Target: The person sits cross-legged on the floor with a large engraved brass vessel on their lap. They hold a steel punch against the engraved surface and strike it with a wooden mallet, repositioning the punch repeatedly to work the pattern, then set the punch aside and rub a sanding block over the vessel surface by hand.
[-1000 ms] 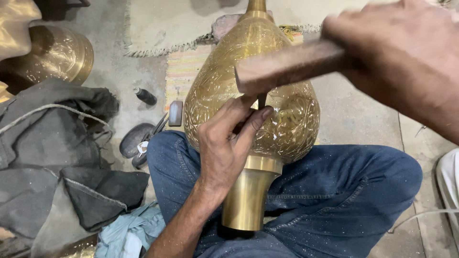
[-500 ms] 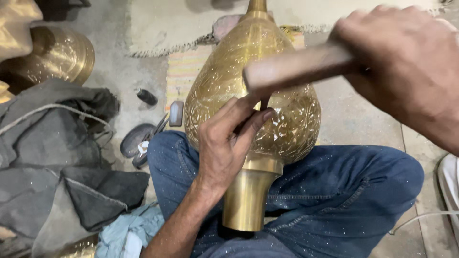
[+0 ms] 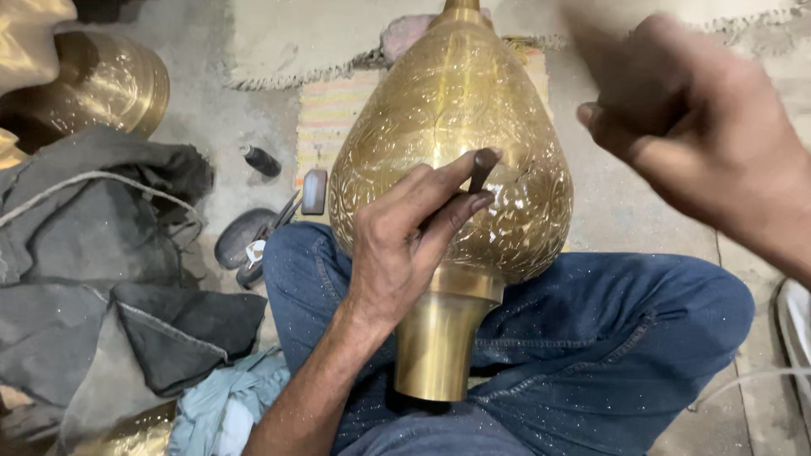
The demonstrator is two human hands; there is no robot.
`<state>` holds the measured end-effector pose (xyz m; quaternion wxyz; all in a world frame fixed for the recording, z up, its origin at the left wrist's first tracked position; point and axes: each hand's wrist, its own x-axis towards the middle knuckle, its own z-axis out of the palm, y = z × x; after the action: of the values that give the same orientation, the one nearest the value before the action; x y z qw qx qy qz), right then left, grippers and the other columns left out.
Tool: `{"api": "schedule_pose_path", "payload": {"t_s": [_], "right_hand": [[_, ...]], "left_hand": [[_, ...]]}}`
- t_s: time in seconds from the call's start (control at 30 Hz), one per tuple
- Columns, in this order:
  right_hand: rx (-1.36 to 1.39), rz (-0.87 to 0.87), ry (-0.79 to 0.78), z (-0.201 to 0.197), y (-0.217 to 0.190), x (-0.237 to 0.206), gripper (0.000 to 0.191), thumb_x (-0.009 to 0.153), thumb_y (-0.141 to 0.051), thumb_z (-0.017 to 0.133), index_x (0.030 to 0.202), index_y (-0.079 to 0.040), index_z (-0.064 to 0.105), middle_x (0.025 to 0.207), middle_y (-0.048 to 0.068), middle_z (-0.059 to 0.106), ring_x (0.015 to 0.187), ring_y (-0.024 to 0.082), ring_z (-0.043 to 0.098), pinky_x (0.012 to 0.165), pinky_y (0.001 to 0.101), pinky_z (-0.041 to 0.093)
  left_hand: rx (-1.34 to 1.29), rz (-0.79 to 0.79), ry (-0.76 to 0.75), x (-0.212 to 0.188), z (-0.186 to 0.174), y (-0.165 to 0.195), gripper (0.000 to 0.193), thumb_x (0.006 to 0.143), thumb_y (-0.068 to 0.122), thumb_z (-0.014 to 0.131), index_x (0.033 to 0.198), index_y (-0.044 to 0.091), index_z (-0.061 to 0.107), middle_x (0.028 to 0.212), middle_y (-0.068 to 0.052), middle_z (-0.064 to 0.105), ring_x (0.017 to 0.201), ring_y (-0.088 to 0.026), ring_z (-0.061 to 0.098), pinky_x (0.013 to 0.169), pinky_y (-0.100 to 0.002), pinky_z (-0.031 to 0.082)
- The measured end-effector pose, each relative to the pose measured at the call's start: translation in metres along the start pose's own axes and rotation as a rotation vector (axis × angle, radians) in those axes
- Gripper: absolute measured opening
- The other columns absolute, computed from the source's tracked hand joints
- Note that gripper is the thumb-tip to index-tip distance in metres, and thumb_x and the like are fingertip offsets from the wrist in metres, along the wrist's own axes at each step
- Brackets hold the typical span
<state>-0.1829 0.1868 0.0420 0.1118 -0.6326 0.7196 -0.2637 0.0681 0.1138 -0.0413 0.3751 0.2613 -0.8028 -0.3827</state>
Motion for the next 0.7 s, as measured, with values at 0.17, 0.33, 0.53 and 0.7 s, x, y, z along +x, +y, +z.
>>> {"api": "schedule_pose_path", "payload": {"t_s": [0.17, 0.33, 0.53, 0.7], "right_hand": [[-0.151, -0.256, 0.017, -0.001, -0.009, -0.002, 0.020, 0.092, -0.010, 0.074, 0.102, -0.002, 0.058, 0.077, 0.010, 0.060, 0.068, 0.020, 0.061, 0.065, 0.0364, 0.052], [-0.460, -0.284, 0.068, -0.001, -0.015, -0.004, 0.020, 0.093, -0.010, 0.078, 0.102, -0.003, 0.061, 0.080, 0.011, 0.063, 0.071, 0.023, 0.066, 0.065, 0.0363, 0.056], [-0.472, -0.294, 0.148, 0.002, -0.018, -0.010, 0.023, 0.090, -0.004, 0.080, 0.104, 0.000, 0.062, 0.087, 0.017, 0.066, 0.078, 0.030, 0.068, 0.070, 0.0405, 0.057], [-0.246, -0.308, 0.093, 0.005, -0.020, -0.013, 0.019, 0.086, 0.002, 0.077, 0.100, -0.003, 0.066, 0.089, 0.016, 0.068, 0.079, 0.030, 0.069, 0.069, 0.0406, 0.057]], "left_hand": [[-0.027, 0.103, 0.012, -0.002, -0.002, -0.001, 0.028, 0.099, 0.010, 0.074, 0.127, 0.012, 0.068, 0.099, -0.004, 0.073, 0.085, -0.012, 0.072, 0.073, -0.028, 0.064], [-0.046, 0.151, -0.015, 0.000, -0.003, -0.004, 0.027, 0.104, 0.012, 0.072, 0.131, 0.014, 0.067, 0.111, -0.003, 0.075, 0.097, -0.012, 0.076, 0.084, -0.028, 0.068], [-0.028, 0.147, -0.055, -0.004, -0.002, -0.014, 0.020, 0.103, 0.013, 0.071, 0.123, 0.017, 0.070, 0.109, -0.002, 0.076, 0.096, -0.011, 0.076, 0.083, -0.027, 0.069], [-0.066, 0.074, -0.102, -0.004, -0.001, -0.018, 0.028, 0.100, 0.011, 0.070, 0.129, 0.011, 0.069, 0.111, -0.006, 0.076, 0.096, -0.016, 0.075, 0.084, -0.030, 0.068]]}}
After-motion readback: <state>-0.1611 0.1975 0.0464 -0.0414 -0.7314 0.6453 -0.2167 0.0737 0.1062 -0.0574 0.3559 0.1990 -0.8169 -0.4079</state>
